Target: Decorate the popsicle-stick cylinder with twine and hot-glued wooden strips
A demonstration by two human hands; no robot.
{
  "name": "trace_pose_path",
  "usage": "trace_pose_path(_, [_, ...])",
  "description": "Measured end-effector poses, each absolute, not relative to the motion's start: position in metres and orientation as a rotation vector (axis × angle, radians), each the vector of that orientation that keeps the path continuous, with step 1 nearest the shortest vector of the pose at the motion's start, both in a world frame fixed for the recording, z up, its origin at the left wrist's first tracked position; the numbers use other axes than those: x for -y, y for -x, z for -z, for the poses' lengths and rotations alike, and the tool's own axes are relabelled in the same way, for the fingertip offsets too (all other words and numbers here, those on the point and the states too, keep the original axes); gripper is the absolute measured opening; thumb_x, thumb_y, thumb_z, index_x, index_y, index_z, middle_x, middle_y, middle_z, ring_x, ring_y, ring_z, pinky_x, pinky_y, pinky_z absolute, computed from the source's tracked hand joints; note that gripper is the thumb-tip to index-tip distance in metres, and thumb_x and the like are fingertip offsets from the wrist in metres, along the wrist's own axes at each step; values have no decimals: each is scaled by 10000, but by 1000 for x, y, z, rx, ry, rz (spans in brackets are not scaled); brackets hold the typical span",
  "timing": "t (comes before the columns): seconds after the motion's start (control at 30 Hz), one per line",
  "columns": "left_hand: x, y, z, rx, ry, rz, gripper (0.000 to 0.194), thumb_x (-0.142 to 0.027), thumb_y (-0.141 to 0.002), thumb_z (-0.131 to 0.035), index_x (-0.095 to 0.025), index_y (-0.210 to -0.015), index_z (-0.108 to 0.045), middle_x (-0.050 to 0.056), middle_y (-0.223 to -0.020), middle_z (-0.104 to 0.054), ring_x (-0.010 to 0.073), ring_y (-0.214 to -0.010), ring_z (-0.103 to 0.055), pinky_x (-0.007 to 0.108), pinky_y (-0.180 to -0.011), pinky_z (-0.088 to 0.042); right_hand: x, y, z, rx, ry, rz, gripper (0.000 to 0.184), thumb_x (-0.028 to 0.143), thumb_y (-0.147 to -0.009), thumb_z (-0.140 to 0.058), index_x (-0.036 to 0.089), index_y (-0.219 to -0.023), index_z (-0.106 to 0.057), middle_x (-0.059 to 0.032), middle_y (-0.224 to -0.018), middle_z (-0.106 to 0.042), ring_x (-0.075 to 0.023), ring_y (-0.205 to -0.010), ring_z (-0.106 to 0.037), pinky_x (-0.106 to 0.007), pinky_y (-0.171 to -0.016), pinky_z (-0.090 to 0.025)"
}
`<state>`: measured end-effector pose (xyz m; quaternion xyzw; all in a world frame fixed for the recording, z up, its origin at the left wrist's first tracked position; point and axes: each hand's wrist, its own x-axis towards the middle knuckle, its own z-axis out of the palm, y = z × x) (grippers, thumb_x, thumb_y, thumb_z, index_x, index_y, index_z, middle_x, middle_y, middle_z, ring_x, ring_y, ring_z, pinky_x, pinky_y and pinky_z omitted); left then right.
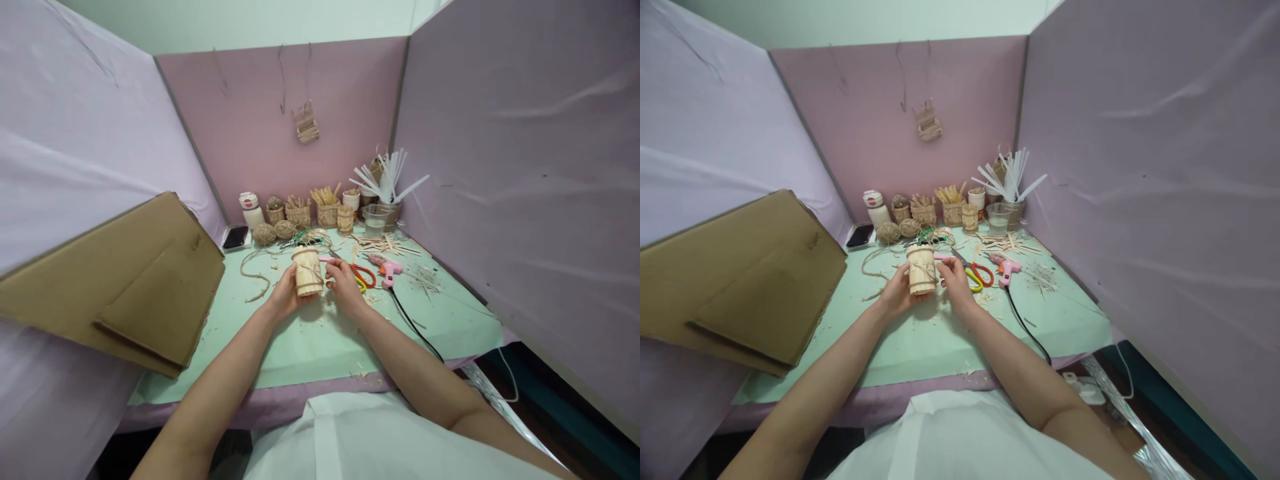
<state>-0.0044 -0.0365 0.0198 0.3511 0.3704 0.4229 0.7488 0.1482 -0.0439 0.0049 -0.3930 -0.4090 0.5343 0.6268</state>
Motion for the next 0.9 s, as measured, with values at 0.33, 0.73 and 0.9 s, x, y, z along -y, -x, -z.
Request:
trace_pose_path(0.33, [37,5,-20,-811,-727,-952,550,-504,-972,-374,-122,-1291,-607,137,-982,-735,226,-762,-682,359,-710,-545,45,-146,2,1142,915,-1025,347,427,-671,-730,233,-892,-546,17,-843,-550,-160,-778,-517,-299,-724,-442])
trace_pose_path(0.73, [40,6,-16,-735,-798,-907,581,-578,-941,-462,-155,-1313,-605,143,-1127,-719,230,-881,-694,352,-786,-551,51,-146,-4,1211,900,-923,330,418,-716,-710,241,-922,-523,8,-874,-534,-165,-796,-521,-288,-696,-456])
trace_pose_path(0.9, [39,12,-14,-656,-807,-838,505,-508,-931,-534,-148,-1277,-606,146,-1091,-726,233,-890,-701,348,-803,-537,53,-149,-5,1199,800,-989,285,442,-765,-651,252,-940,-530,8,-864,-532,-170,-807,-530,-295,-715,-465])
